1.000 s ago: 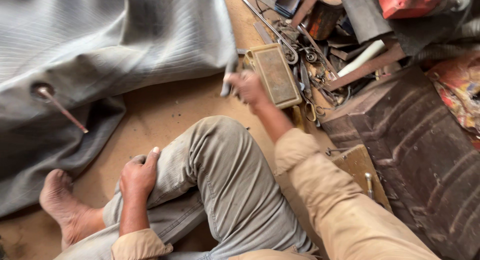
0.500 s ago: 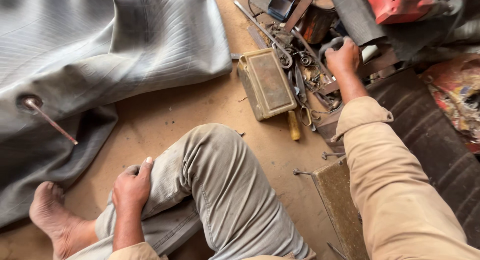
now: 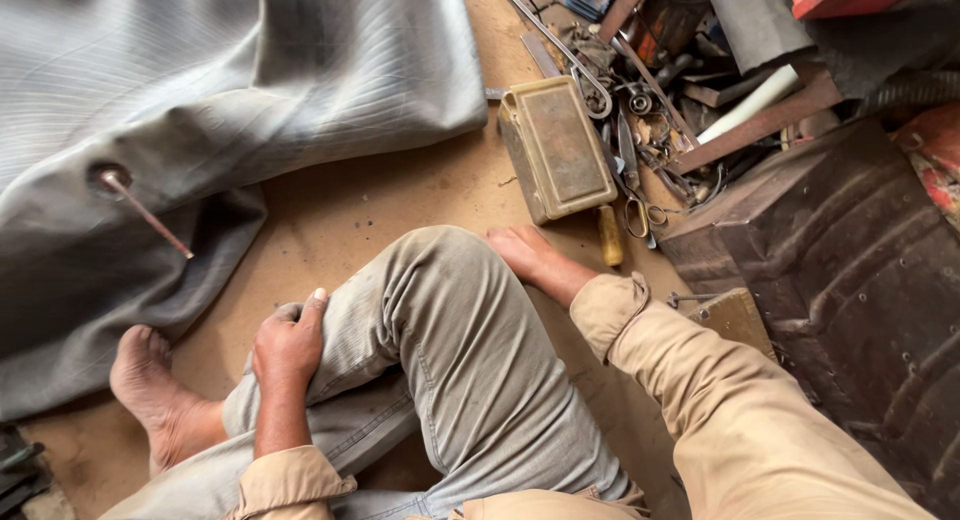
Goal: The person manipulates a rubber inner tube, using pliers and a wrench to work on a valve stem while sitting on the floor.
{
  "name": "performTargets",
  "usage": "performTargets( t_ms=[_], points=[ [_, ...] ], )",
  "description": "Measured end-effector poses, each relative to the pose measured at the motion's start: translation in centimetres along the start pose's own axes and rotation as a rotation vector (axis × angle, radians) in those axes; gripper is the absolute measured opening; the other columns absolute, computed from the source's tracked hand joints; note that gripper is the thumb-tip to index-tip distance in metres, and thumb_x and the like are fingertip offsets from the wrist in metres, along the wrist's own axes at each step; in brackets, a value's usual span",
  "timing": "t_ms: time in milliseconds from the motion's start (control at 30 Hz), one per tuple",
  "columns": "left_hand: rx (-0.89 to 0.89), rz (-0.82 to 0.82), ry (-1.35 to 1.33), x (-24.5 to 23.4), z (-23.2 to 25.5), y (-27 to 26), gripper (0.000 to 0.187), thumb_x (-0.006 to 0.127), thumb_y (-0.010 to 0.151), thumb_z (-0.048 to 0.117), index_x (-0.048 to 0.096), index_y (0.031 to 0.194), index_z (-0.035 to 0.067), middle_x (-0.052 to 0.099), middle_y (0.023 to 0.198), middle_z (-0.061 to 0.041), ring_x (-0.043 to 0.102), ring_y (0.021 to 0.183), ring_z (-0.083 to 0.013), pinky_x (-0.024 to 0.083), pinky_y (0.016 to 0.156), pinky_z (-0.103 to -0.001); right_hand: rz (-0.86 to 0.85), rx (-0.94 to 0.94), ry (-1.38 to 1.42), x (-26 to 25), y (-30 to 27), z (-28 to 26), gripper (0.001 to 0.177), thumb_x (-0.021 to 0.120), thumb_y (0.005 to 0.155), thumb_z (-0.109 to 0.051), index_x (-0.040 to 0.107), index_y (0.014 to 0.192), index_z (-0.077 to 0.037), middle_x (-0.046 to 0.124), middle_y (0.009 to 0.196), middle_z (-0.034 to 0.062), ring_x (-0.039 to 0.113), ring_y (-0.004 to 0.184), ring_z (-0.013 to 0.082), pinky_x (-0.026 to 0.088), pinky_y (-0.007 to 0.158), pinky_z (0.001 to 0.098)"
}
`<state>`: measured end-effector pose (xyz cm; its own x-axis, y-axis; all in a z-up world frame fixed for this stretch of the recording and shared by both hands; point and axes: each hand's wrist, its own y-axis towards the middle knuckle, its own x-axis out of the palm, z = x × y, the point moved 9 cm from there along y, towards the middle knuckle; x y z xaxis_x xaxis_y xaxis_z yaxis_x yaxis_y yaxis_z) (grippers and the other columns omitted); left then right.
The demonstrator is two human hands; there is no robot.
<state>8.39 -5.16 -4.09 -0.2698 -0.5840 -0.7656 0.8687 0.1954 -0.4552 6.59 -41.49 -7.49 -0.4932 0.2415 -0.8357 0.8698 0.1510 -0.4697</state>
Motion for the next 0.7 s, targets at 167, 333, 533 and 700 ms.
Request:
performTargets(
  t_ms=[167,333,533,700],
  points=[
    [0.013,0.01,0.002,0.3,-0.4,0.0,0.061,0.059,0.092,0.065,0.08,0.113,0.012,0.075,0.114,-0.019,0.067,0.114,-0.0371,0.046,0.103,-0.049,0.105,0.172,0.05,1.2,-0.8,3.5,0.035,0.06,0.091,-0.043,0.071,0.11,-0.016,0.072,0.114,0.0117,0.067,0.109,0.0309,0.05,0.093,0.0457],
    [0.052,0.033,0.009,0.1,0.3,0.0,0.061,0.059,0.092,0.064,0.079,0.113,0.011,0.073,0.115,-0.021,0.066,0.114,-0.0392,0.047,0.101,-0.049,0.325,0.075,0.157,2.9,-1.8,3.9,0.03,0.053,0.098,-0.037,0.068,0.11,-0.015,0.067,0.111,0.0135,0.065,0.104,0.0343,0.051,0.088,0.0459],
    [0.074,0.065,-0.038,-0.1,-0.1,-0.6,0.058,0.059,0.092,0.063,0.08,0.108,0.011,0.075,0.111,-0.02,0.067,0.113,-0.0385,0.047,0.101,-0.048,0.464,0.074,0.122,5.8,-0.9,6.3,0.025,0.064,0.093,-0.035,0.069,0.102,-0.012,0.07,0.103,0.0126,0.067,0.101,0.0348,0.053,0.084,0.0458],
    [0.095,0.07,-0.039,-0.3,-0.1,-0.5,0.058,0.059,0.092,0.063,0.08,0.108,0.011,0.074,0.111,-0.02,0.066,0.113,-0.0388,0.047,0.1,-0.048,0.532,0.287,1.069,7.2,-2.1,12.0,0.021,0.072,0.093,-0.017,0.075,0.106,-0.001,0.071,0.082,0.0049,0.058,0.057,0.0145,0.045,0.051,0.0301]
  ],
)
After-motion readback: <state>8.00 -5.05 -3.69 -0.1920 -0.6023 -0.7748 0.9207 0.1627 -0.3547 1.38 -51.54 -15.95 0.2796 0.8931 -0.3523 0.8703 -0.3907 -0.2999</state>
